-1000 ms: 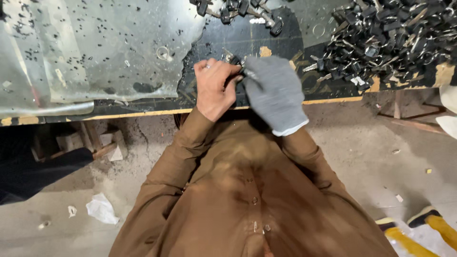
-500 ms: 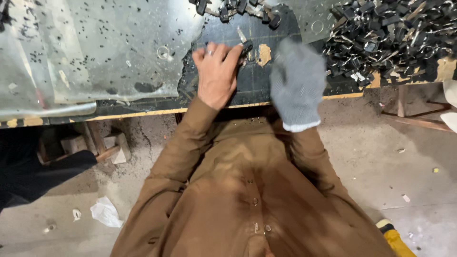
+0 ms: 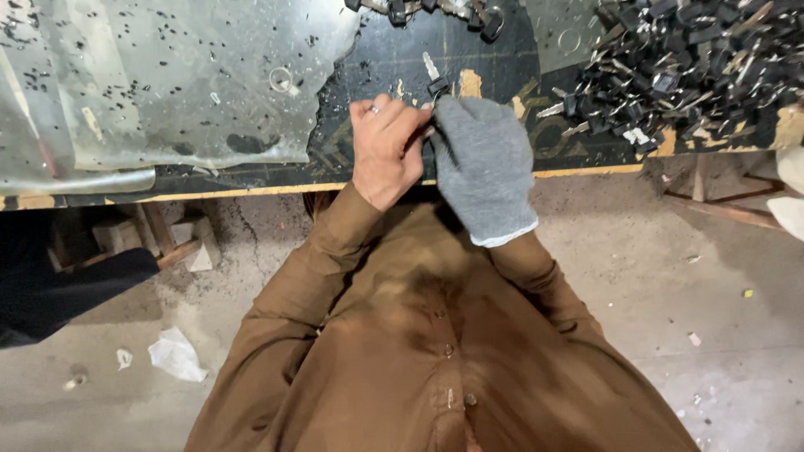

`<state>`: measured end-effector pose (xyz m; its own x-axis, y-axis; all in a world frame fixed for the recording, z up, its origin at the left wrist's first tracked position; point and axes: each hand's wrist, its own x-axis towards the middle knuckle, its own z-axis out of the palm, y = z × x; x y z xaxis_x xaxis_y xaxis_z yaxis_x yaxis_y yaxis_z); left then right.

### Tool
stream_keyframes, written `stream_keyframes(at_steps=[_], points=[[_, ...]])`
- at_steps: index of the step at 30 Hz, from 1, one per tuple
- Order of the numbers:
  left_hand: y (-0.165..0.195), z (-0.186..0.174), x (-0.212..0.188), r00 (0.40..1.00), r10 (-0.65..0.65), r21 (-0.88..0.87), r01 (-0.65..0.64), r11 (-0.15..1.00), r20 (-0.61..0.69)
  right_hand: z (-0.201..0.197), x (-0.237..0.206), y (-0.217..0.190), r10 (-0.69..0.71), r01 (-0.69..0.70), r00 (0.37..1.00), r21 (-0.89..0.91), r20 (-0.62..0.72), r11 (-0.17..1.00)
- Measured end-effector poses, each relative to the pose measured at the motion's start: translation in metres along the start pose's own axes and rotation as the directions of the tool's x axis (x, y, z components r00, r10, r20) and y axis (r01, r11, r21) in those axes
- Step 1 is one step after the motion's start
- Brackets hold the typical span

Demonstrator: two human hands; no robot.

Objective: The person sits at a workbench covered with piles of small black key heads and metal key blades. They pick up a key head and a blade one at a time, fit the blade into the head by hand, and place the assembled key onto a growing pile, repeating this cycle throughout the episode.

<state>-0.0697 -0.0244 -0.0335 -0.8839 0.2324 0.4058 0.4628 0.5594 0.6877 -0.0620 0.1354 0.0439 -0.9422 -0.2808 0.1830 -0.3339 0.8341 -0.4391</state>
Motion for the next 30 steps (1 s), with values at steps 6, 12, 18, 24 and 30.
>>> stream_keyframes(at_steps=[6, 12, 18, 24, 30], points=[[0.003, 0.004, -0.003, 0.998, 0.003, 0.061, 0.001, 0.998, -0.063, 0.000, -0.001, 0.010, -0.088, 0.090, 0.996, 0.065, -0.027, 0.994], [0.003, 0.005, -0.004, 0.998, 0.024, 0.087, -0.018, 0.996, -0.065, -0.014, 0.008, 0.010, -0.072, 0.083, 0.996, 0.267, -0.051, 0.960], [0.006, 0.005, -0.001, 0.995, 0.007, 0.058, -0.001, 0.998, -0.104, -0.005, 0.005, 0.000, 0.067, -0.061, 0.993, -0.063, 0.093, 0.996], [0.007, 0.003, 0.003, 0.992, -0.059, 0.039, 0.064, 0.997, -0.109, -0.004, 0.000, 0.022, 0.038, -0.016, 0.995, 0.222, -0.092, 0.975], [-0.008, -0.007, 0.012, 0.999, 0.009, -0.076, -0.007, 0.997, 0.032, -0.002, 0.004, 0.002, 0.006, -0.002, 0.999, 0.102, -0.039, 0.995]])
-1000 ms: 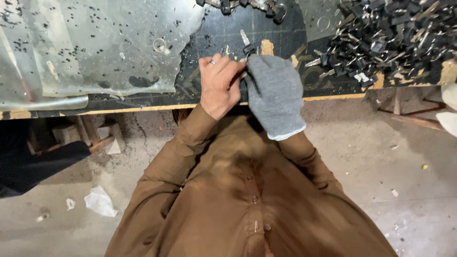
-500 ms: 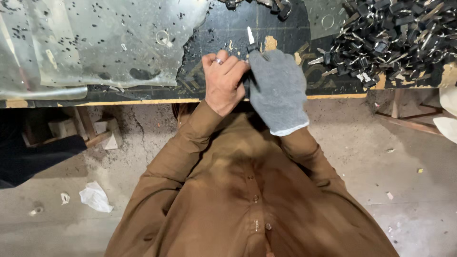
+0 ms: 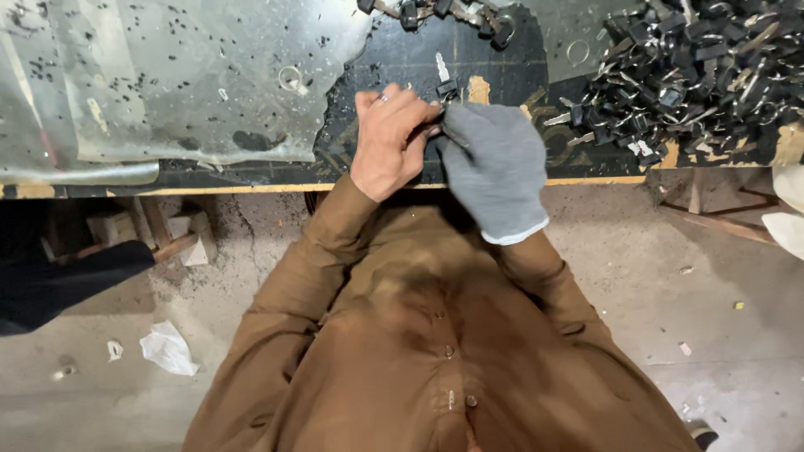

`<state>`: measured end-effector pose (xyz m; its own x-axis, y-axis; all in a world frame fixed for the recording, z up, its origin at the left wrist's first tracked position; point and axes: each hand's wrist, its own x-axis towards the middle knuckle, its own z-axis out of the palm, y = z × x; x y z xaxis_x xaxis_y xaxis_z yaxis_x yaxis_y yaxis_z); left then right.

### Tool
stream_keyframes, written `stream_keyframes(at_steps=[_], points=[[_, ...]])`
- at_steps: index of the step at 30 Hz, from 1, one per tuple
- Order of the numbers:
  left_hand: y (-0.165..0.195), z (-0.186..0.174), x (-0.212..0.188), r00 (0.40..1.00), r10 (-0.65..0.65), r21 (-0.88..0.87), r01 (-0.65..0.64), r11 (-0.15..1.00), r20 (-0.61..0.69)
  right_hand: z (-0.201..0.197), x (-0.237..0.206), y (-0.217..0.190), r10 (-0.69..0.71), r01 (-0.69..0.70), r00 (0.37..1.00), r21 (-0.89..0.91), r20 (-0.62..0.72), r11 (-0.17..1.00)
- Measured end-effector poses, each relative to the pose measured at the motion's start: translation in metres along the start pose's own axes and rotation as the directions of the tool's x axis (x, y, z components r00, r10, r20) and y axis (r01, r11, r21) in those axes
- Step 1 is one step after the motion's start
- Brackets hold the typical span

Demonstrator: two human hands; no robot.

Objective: The person sits at a workbench covered with piles of small black key heads and metal key blades. They pick up a key head and a blade one at a time, fit the blade into the head by hand, and place the assembled key onto a growing pile, repeating this cycle throughout the episode.

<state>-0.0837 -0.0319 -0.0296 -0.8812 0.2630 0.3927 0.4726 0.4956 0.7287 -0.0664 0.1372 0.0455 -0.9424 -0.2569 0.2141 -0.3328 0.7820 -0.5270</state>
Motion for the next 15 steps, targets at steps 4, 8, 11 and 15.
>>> stream_keyframes(at_steps=[4, 8, 11, 15], points=[[-0.002, -0.004, 0.002, 0.999, 0.027, -0.028, -0.026, 0.999, 0.040, 0.005, 0.009, -0.006, 0.018, 0.004, 0.995, -0.229, 0.095, 0.973], [0.002, 0.000, 0.003, 1.000, -0.001, -0.026, 0.001, 1.000, 0.007, 0.002, 0.008, 0.009, 0.024, -0.021, 0.997, -0.036, 0.067, 0.999], [0.004, 0.005, 0.002, 0.999, -0.027, 0.010, 0.027, 1.000, -0.036, -0.002, -0.001, 0.014, 0.027, -0.016, 0.996, 0.126, -0.084, 0.992], [0.001, 0.003, 0.001, 0.999, -0.043, -0.042, 0.043, 0.998, -0.002, -0.004, -0.008, 0.011, 0.005, 0.013, 0.991, 0.138, -0.131, 0.990]])
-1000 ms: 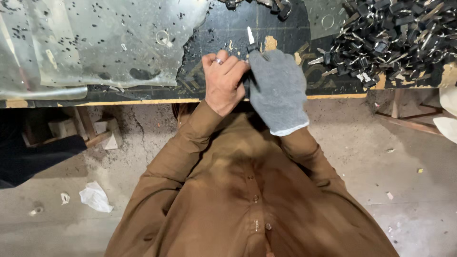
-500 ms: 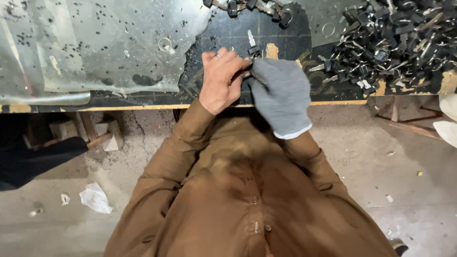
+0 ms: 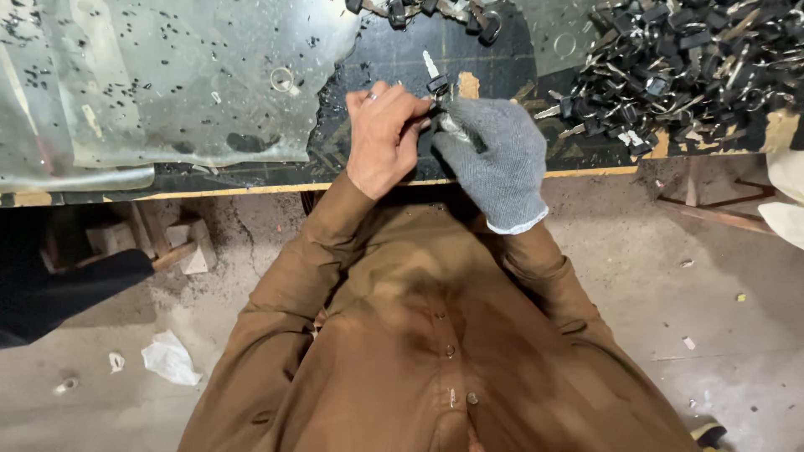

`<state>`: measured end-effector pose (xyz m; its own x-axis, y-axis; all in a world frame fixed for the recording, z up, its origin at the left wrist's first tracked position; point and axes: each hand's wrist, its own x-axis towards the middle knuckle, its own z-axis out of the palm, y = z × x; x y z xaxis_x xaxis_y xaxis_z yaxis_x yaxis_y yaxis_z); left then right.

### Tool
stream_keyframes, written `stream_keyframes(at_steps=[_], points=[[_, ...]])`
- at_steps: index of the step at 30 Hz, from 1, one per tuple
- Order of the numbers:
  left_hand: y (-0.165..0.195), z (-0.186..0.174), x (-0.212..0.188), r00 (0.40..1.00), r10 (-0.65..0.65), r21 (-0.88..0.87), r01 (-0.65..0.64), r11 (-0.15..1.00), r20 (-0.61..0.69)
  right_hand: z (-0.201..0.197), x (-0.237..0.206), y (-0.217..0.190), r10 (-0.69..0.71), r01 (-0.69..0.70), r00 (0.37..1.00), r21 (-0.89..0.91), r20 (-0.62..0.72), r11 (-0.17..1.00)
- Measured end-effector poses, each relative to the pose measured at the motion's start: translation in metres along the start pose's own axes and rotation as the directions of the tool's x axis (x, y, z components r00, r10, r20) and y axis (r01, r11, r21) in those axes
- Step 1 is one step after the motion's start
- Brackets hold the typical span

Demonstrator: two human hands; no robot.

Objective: The person sits at a workbench covered with piles of small black key heads and metal key blades. They pick up a key head and a blade one at a time, fit the blade into the head by hand, and place the assembled key onto a growing pile, repeating this cycle throughout the episode.

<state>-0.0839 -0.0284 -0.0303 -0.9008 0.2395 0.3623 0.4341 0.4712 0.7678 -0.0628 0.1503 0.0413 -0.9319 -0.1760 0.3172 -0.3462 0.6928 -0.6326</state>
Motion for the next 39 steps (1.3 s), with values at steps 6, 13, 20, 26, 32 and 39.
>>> stream_keyframes(at_steps=[6, 13, 20, 26, 32, 39], points=[[-0.009, -0.008, 0.005, 0.995, 0.048, -0.055, -0.043, 0.998, 0.089, 0.022, 0.015, -0.006, 0.040, 0.135, 0.950, -0.523, 0.309, 0.842], [-0.003, 0.005, -0.002, 0.998, 0.013, 0.100, -0.007, 0.995, -0.055, 0.008, 0.010, -0.004, -0.019, 0.058, 0.980, -0.194, 0.197, 0.979], [-0.006, 0.011, -0.021, 0.994, -0.040, 0.032, 0.044, 0.999, -0.103, -0.010, -0.015, -0.007, -0.035, 0.041, 0.987, -0.035, 0.157, 0.999], [-0.004, 0.016, -0.031, 0.977, 0.172, 0.129, -0.156, 0.979, -0.124, 0.012, -0.006, -0.005, -0.067, 0.095, 0.985, -0.177, 0.160, 0.980], [0.005, 0.010, -0.030, 0.986, 0.103, 0.102, -0.090, 0.991, -0.131, -0.009, 0.023, -0.006, 0.001, -0.045, 0.959, 0.146, 0.285, 0.988], [-0.004, -0.017, -0.029, 0.993, 0.099, 0.330, -0.072, 0.941, -0.066, -0.005, -0.005, -0.010, -0.176, 0.182, 0.964, -0.011, 0.201, 0.983]])
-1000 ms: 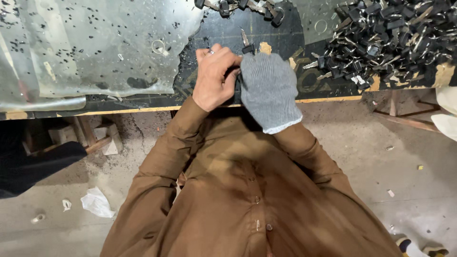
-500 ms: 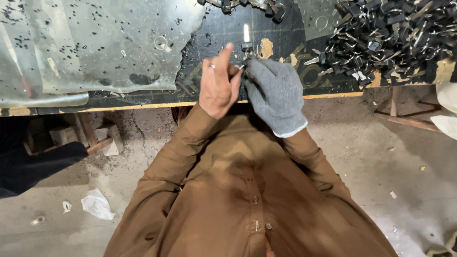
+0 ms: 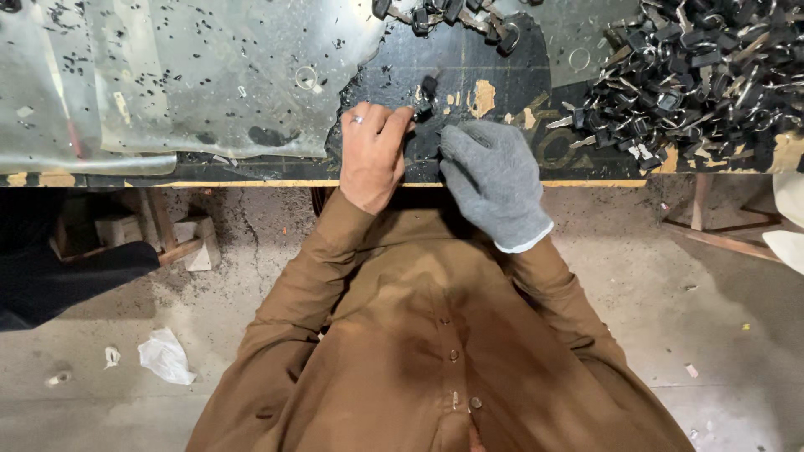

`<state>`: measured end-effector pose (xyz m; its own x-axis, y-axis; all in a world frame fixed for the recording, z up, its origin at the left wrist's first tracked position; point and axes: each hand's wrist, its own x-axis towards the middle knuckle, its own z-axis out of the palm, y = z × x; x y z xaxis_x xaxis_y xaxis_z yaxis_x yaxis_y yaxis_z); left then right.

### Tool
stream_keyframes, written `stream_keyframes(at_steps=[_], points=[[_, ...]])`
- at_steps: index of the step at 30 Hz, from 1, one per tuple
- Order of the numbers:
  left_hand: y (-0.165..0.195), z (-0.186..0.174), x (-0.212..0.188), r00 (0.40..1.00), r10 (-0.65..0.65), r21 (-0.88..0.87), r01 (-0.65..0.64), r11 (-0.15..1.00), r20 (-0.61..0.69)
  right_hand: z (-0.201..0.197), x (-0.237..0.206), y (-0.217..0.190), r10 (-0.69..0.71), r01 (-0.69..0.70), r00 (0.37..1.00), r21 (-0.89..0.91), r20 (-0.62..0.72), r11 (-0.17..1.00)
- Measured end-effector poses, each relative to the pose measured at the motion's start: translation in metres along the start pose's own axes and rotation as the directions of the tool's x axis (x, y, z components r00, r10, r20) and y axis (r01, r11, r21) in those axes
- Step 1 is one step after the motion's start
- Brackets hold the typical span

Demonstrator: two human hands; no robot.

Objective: The person sits at a workbench covered with piles of small black key heads and metal key blades. They pick up a key head and a blade one at a time, fit the blade into the head by hand, and place the assembled key onto a growing pile, repeating this cycle throughout the episode.

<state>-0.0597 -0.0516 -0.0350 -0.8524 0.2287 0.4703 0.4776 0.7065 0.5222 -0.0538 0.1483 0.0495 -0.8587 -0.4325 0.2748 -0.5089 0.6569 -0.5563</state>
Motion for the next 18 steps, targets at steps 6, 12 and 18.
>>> stream_keyframes(at_steps=[6, 12, 18], points=[[0.005, 0.013, -0.010, 0.996, 0.094, -0.144, -0.094, 0.985, -0.005, 0.016, 0.005, -0.003, 0.062, -0.060, 0.998, -0.101, 0.018, 0.993], [0.028, 0.026, -0.024, 0.993, -0.064, -0.160, 0.048, 0.986, -0.101, 0.018, 0.013, -0.001, 0.116, -0.111, 0.990, -0.074, 0.075, 0.991], [0.040, 0.017, -0.020, 0.990, -0.110, -0.213, 0.090, 0.973, -0.084, 0.013, 0.011, 0.009, 0.102, -0.107, 0.993, 0.092, 0.061, 0.990]])
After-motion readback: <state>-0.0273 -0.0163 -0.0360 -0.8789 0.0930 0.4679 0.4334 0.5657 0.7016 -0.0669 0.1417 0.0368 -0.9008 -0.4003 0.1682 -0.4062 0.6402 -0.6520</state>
